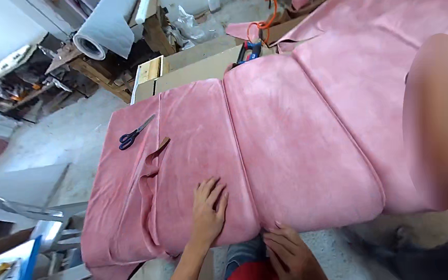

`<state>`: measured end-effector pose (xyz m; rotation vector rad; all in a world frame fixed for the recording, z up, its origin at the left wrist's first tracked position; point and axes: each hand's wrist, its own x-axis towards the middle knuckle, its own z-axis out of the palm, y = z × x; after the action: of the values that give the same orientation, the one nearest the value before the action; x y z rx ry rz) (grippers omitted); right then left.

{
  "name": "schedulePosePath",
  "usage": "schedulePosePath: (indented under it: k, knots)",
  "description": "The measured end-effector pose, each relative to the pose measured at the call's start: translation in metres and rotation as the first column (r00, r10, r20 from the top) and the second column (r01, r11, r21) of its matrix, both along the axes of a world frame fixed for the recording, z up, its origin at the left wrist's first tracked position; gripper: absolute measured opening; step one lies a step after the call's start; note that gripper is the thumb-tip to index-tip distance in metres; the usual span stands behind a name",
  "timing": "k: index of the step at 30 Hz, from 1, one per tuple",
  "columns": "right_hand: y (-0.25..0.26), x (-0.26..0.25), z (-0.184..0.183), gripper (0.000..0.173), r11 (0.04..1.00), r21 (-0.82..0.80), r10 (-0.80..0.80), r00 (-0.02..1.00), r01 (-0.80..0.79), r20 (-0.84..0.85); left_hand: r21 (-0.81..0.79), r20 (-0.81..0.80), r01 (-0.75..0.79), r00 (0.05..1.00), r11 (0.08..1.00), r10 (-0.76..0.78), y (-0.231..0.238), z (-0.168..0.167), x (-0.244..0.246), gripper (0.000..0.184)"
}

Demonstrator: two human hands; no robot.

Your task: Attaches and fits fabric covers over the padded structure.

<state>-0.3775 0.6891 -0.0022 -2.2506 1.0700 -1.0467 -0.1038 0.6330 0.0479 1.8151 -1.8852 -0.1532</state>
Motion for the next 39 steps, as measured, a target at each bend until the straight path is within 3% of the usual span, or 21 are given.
schedulePosePath:
  k: [3, 6, 10, 13, 17, 22, 28, 31, 34, 37, 39]
  knots:
    - [0.008, -0.014, 0.008, 0.02, 0.97, 0.164, -0.192, 0.98, 0.18, 0.057, 0.057, -0.011, 0.25, 0.968, 0.967, -0.25, -0.036, 0.008, 0.011, 0.03]
    - [-0.005, 0.009, 0.021, 0.025, 0.929, 0.108, -0.355, 0.935, 0.353, 0.0, 0.185, 0.075, 0.479, 0.864, 0.858, -0.499, -0.105, 0.023, 0.032, 0.031]
    - [-0.053, 0.083, 0.048, 0.024, 0.826, 0.027, -0.54, 0.805, 0.562, -0.248, 0.2, 0.092, 0.812, 0.542, 0.548, -0.836, -0.212, 0.028, 0.041, 0.021]
    - [-0.083, 0.129, 0.051, 0.018, 0.713, -0.032, -0.657, 0.651, 0.701, -0.381, 0.246, 0.086, 0.921, 0.288, 0.301, -0.954, -0.252, 0.033, 0.035, 0.021]
    - [-0.092, 0.154, 0.05, 0.022, 0.604, -0.022, -0.719, 0.532, 0.797, -0.447, 0.339, 0.102, 0.928, 0.129, 0.157, -0.986, -0.272, 0.032, 0.029, 0.023]
    - [-0.106, 0.162, 0.053, 0.022, 0.51, 0.004, -0.732, 0.436, 0.86, -0.523, 0.492, 0.091, 0.867, 0.039, 0.079, -0.995, -0.289, 0.029, 0.011, 0.012]
    - [-0.121, 0.177, 0.051, 0.026, 0.413, -0.103, -0.74, 0.268, 0.905, -0.617, 0.433, 0.049, 0.89, 0.135, 0.143, -0.99, -0.288, 0.02, 0.014, 0.011]
    - [-0.12, 0.172, 0.056, 0.03, 0.454, -0.034, -0.692, 0.328, 0.891, -0.643, 0.454, 0.074, 0.873, 0.164, 0.179, -0.984, -0.286, 0.019, 0.012, 0.013]
    - [-0.119, 0.16, 0.065, 0.054, 0.487, 0.101, -0.607, 0.42, 0.867, -0.674, 0.458, 0.114, 0.862, 0.185, 0.217, -0.976, -0.285, 0.019, 0.007, 0.021]
    - [-0.126, 0.149, 0.072, 0.047, 0.509, 0.256, -0.47, 0.515, 0.822, -0.717, 0.472, 0.166, 0.845, 0.197, 0.253, -0.966, -0.284, 0.019, 0.004, 0.022]
    - [-0.131, 0.148, 0.079, 0.036, 0.47, 0.336, -0.396, 0.535, 0.817, -0.746, 0.36, 0.173, 0.885, 0.249, 0.297, -0.953, -0.28, 0.015, 0.01, 0.021]
